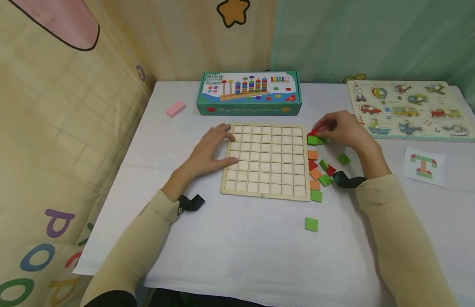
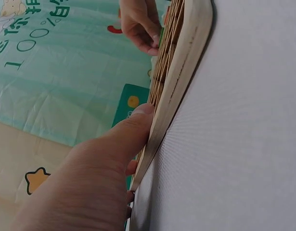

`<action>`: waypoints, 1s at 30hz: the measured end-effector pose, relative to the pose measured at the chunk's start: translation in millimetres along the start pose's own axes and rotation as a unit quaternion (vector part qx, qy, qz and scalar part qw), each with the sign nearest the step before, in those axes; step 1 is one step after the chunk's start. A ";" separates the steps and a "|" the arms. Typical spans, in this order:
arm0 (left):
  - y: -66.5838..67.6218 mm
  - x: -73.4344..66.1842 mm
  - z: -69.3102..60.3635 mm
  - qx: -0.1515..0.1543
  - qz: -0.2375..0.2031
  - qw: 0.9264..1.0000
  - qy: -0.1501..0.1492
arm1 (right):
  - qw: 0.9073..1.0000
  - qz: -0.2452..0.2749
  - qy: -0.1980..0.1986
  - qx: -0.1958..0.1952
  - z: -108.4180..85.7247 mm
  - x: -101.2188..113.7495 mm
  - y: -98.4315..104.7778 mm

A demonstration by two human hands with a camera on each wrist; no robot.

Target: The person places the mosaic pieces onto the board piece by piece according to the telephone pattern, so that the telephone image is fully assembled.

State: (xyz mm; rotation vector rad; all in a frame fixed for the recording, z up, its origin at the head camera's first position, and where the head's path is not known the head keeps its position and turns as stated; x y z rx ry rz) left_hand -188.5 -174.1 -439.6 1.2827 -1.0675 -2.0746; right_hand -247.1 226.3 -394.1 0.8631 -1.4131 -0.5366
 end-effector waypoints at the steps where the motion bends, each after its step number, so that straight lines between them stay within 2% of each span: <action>1: -0.4 -0.6 0.6 -0.001 -0.001 1.000 -0.002 | 1.000 0.000 -0.005 0.001 -0.4 -0.5 0.9; 9: -0.1 -2.2 0.0 -0.005 0.000 1.000 -0.001 | 1.000 -0.010 -0.008 0.001 1.1 4.9 1.5; 16: -2.2 -1.1 1.8 -0.012 -0.011 1.000 -0.004 | 0.999 -0.003 -0.040 0.009 1.3 3.2 2.2; 19: -4.4 -0.4 2.3 -0.005 -0.013 1.000 -0.004 | 0.999 -0.005 -0.035 -0.004 -2.3 2.9 7.7; 23: -5.2 -0.1 2.1 -0.001 -0.008 1.000 -0.003 | 1.000 0.016 -0.010 -0.020 -8.7 24.2 3.6; 27: -2.5 -0.3 1.3 -0.003 -0.004 1.000 -0.004 | 0.999 0.030 0.032 -0.010 -11.8 54.0 -15.5; 30: -0.7 0.0 -0.3 -0.001 0.002 1.000 -0.002 | 0.998 0.028 0.046 -0.021 -12.4 61.9 -28.4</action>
Point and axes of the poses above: each hand's wrist, its own z-axis towards the middle knuckle, its own y-axis out of the back of the hand, x = y × z, the point moved 2 cm from there along z, towards the middle knuckle, and after that the axes turned 10 degrees about -x, right-handed, at the moved point
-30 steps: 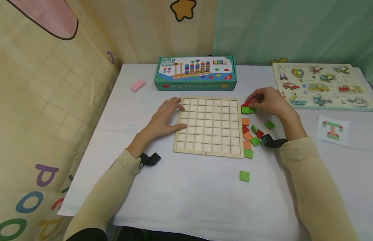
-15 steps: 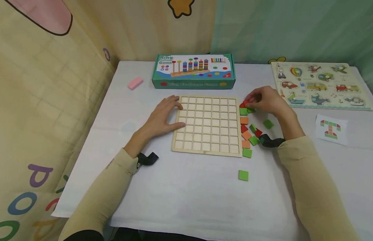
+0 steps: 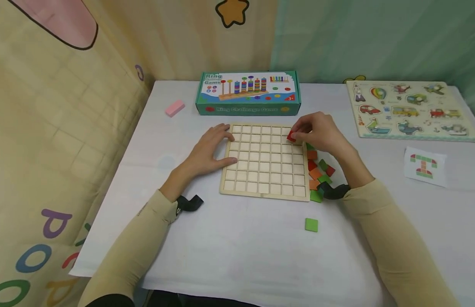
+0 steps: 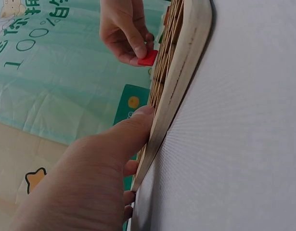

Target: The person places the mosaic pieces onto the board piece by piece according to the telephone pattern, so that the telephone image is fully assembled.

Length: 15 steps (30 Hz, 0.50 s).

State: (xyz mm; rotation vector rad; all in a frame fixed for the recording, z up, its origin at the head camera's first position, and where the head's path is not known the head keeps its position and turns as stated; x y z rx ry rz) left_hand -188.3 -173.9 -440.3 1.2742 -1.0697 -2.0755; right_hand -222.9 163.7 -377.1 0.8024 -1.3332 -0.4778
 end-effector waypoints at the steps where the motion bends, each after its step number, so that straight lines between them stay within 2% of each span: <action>1: 0.2 0.1 -0.4 0.001 0.002 1.000 0.001 | 1.000 -0.001 0.003 -0.006 0.2 0.5 -3.2; 7: 0.8 0.0 -1.5 0.000 0.000 1.000 0.002 | 0.999 -0.010 0.026 -0.022 3.0 -1.9 -16.4; 15: 1.0 -1.2 0.3 -0.002 -0.006 1.000 -0.005 | 0.999 -0.025 0.028 -0.029 4.1 -3.4 -15.0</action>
Point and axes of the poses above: each hand's wrist, its own z-axis towards the middle knuckle, its own y-axis out of the back of the hand, x = y × z, the point moved 2 cm from there along z, towards the middle knuckle, and after that the axes turned 10 degrees about -x, right-handed, at the moved point
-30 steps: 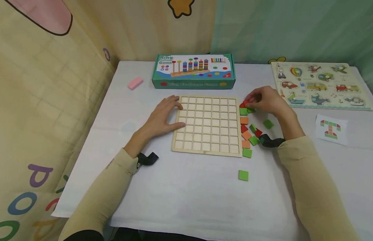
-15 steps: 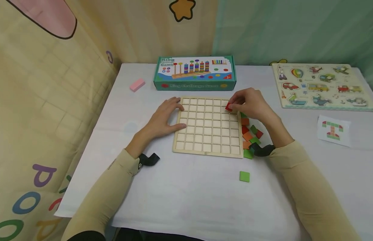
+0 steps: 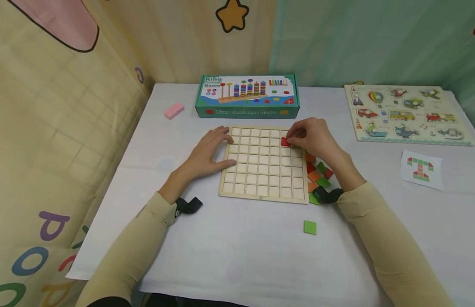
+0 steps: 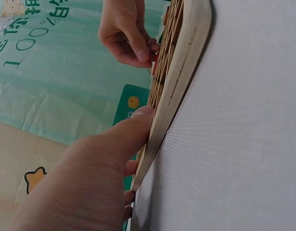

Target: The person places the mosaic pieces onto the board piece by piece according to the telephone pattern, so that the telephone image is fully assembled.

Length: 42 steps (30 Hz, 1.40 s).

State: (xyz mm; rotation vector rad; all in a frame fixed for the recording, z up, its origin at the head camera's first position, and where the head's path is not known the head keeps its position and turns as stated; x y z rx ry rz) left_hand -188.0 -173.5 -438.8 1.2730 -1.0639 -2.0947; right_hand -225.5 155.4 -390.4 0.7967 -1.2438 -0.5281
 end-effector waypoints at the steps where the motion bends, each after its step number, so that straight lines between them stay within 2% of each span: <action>1: -0.2 -0.2 0.4 0.001 -0.001 1.000 -0.001 | 1.000 0.001 0.001 0.002 0.0 -0.3 0.3; 8: 1.2 -0.2 3.6 0.010 0.006 1.000 -0.001 | 1.000 0.000 0.022 -0.001 1.6 -7.2 15.1; 12: 3.5 1.5 6.2 0.010 0.008 1.000 -0.005 | 1.000 -0.004 -0.018 0.002 3.4 -20.3 37.2; 16: 6.1 2.6 7.9 0.010 0.007 1.000 -0.005 | 0.996 -0.018 -0.057 0.059 6.0 -41.0 57.2; 19: 7.5 2.7 9.2 0.012 0.009 1.000 -0.003 | 0.992 -0.016 -0.062 0.106 7.2 -54.4 64.5; 22: 7.8 3.1 11.4 0.013 0.011 1.000 -0.002 | 0.990 -0.012 -0.061 0.127 7.5 -61.2 64.7; 30: 3.0 5.2 8.5 0.014 0.011 1.000 -0.001 | 0.991 -0.012 -0.063 0.118 6.9 -67.1 55.6; 37: -3.0 6.7 2.4 0.000 0.033 0.999 -0.037 | 0.993 -0.012 -0.052 0.105 5.6 -71.3 55.4; 42: -0.2 4.9 1.2 -0.002 0.039 0.998 -0.044 | 0.995 0.019 -0.049 0.088 3.2 -72.6 59.4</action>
Point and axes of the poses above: each hand's wrist, its own z-axis towards the middle knuckle, its own y-axis out of the back of the hand, x = y × z, the point moved 2 cm from there along z, towards the middle knuckle, and after that the axes turned 10 degrees about -x, right-handed, at the moved point
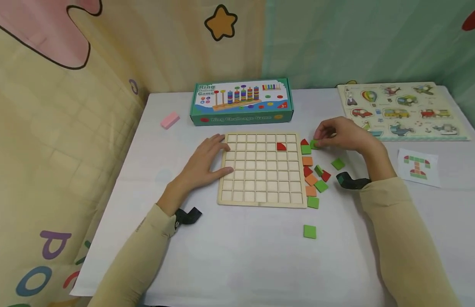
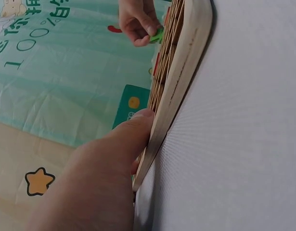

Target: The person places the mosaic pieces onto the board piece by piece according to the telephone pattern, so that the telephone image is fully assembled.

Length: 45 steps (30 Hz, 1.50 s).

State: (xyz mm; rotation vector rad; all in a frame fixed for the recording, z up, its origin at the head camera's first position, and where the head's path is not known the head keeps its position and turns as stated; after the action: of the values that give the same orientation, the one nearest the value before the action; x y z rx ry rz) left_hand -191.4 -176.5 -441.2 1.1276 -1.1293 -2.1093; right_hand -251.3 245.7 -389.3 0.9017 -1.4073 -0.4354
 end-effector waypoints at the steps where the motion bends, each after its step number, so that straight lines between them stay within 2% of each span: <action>1: 0.9 -0.4 -0.2 -0.001 0.001 1.000 0.001 | 1.000 0.012 0.001 -0.008 -0.6 0.9 0.7; 5: 5.2 -0.4 0.0 -0.007 0.004 1.000 0.003 | 0.998 0.048 0.003 -0.047 -2.9 9.7 4.4; 12: 3.4 0.4 -1.2 -0.008 -0.006 1.000 0.003 | 0.994 0.056 0.024 -0.089 -6.9 37.4 6.2; 22: -5.4 -3.2 -1.6 -0.010 -0.011 1.000 0.015 | 0.989 0.044 0.069 -0.126 -5.2 84.8 -32.1; 27: 0.2 -1.2 -0.7 -0.013 -0.006 1.000 0.010 | 0.991 0.057 0.059 -0.107 0.9 109.2 -53.4; 33: -1.6 -3.7 3.5 0.001 -0.004 1.000 0.006 | 0.993 0.039 0.036 -0.101 5.0 102.9 -68.5; 40: 1.3 -4.1 -0.7 0.002 -0.004 1.000 0.016 | 0.993 0.025 0.048 -0.108 10.9 93.6 -80.6; 42: 1.1 -3.9 -1.8 0.004 -0.003 1.000 0.015 | 0.993 0.018 0.048 -0.103 10.7 93.8 -81.0; 45: 1.8 -3.6 -2.6 0.005 -0.001 1.000 0.015 | 0.994 0.018 0.037 -0.102 9.0 94.7 -70.9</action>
State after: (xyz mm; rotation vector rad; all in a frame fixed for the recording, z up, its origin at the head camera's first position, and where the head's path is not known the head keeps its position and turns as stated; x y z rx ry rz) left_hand -187.2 -175.9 -438.9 1.1611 -1.1270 -2.0845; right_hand -227.7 129.7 -381.6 0.7183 -1.2832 -0.5045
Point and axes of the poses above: each hand's wrist, its own z-axis towards the middle knuckle, its own y-axis out of the back of the hand, x = y × z, the point moved 2 cm from there along z, towards the middle knuckle, and after that the axes turned 10 degrees about -x, right-handed, at the moved point
